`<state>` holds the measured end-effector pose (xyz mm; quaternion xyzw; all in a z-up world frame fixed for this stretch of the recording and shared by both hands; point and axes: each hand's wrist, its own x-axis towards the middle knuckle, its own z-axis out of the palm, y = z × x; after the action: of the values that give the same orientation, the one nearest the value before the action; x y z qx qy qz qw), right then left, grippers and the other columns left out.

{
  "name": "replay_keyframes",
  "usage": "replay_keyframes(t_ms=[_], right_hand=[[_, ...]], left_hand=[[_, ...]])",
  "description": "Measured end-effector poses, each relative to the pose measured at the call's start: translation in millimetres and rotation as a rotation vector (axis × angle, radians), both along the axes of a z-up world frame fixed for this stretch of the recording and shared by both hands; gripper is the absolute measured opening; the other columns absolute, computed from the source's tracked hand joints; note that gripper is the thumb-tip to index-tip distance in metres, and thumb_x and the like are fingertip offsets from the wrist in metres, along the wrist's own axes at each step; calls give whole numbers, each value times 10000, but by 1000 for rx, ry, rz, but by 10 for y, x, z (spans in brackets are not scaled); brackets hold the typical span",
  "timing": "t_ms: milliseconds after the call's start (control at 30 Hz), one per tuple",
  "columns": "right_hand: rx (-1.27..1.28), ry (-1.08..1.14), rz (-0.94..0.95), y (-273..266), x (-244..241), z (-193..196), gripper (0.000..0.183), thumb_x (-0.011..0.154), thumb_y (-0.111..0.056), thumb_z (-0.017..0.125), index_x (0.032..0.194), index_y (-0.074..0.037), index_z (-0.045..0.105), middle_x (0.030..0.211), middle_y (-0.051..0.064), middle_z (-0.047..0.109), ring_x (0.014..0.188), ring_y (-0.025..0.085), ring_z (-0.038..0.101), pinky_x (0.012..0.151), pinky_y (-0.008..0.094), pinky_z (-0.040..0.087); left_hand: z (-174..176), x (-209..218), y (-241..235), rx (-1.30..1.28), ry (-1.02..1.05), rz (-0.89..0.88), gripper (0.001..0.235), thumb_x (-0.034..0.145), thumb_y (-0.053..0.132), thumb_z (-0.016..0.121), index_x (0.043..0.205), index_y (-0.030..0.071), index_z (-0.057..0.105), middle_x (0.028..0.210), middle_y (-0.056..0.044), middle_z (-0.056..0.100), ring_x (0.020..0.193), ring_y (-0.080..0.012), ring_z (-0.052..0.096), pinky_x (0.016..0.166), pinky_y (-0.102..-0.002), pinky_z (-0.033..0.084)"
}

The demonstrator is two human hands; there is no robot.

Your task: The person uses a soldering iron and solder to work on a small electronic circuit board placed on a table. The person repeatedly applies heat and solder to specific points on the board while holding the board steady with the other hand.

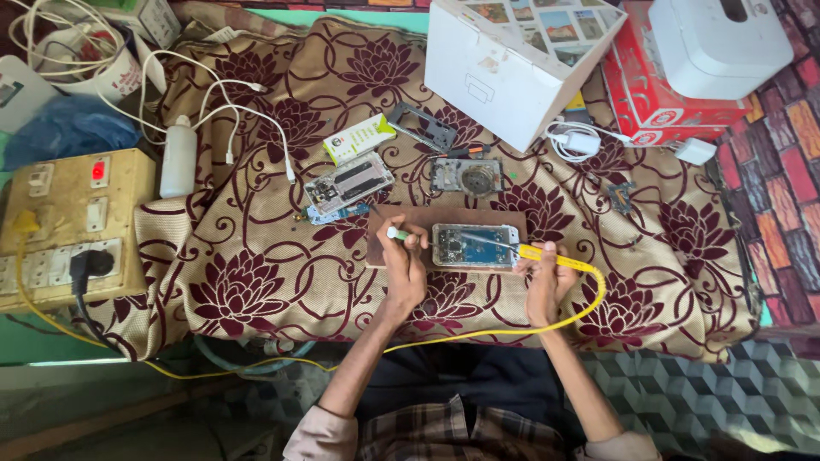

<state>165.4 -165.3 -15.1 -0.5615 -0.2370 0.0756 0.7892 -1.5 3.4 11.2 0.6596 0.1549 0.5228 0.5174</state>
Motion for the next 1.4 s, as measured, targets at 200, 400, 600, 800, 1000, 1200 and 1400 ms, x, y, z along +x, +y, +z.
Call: replay_keyframes(t_ms=[200, 400, 600, 800, 1000, 1200, 1400], right_hand=[[-82, -69, 36, -63, -17, 29, 306, 1143, -212, 457, 1023, 41, 581, 774, 119, 647, 623, 146, 617, 564, 267, 468], [-83, -34, -7, -58, 4, -12, 295, 1116, -221, 457, 1003, 24, 577, 778, 118, 670, 580, 144, 610, 532, 262, 459], [-61, 18, -21, -87, 39, -93, 301, 1141, -242, 452, 984, -11, 562, 683, 96, 609, 529, 117, 541, 489, 230, 363], [12, 136, -56, -100, 68, -160, 264, 1115, -250, 501, 999, -22, 563, 704, 93, 616, 528, 122, 546, 493, 232, 364], [91, 146, 8, -117, 71, -202, 251, 1135, -228, 514, 1000, -21, 557, 679, 85, 579, 550, 129, 558, 497, 230, 362], [36, 47, 25, -76, 36, -60, 239, 1133, -186, 476, 990, -10, 552, 727, 105, 626, 554, 128, 572, 492, 225, 368], [-214, -177, 13, -67, 16, 355, 244, 1088, -109, 480, 907, 20, 579, 716, 103, 632, 525, 118, 563, 458, 239, 410]], left_hand=[[-29, -2, -23, -33, 11, -26, 301, 1100, 4, 368, 1391, 20, 292, 900, -99, 564, 691, -98, 437, 615, -249, 381], [-73, 14, -10, -12, 6, -26, 304, 1093, 26, 338, 1393, 19, 287, 884, -82, 578, 658, -76, 438, 589, -233, 364], [-77, 25, -1, -26, -6, -23, 300, 1111, 27, 362, 1401, 18, 281, 909, -83, 557, 683, -77, 406, 619, -229, 360], [-67, 15, -11, -44, -17, -41, 314, 1107, 18, 360, 1410, 18, 280, 906, -79, 561, 689, -75, 410, 623, -221, 360], [-79, -2, -4, 25, -8, -34, 304, 1115, 3, 343, 1409, 27, 271, 920, -82, 533, 731, -95, 417, 662, -239, 382], [-48, 15, 17, 17, 29, -22, 285, 1117, -8, 346, 1389, 32, 271, 874, -71, 554, 669, -81, 443, 605, -231, 380], [-3, -16, -20, 45, 8, -6, 356, 1075, -59, 365, 1409, 25, 276, 888, -86, 549, 752, -127, 477, 673, -271, 419]])
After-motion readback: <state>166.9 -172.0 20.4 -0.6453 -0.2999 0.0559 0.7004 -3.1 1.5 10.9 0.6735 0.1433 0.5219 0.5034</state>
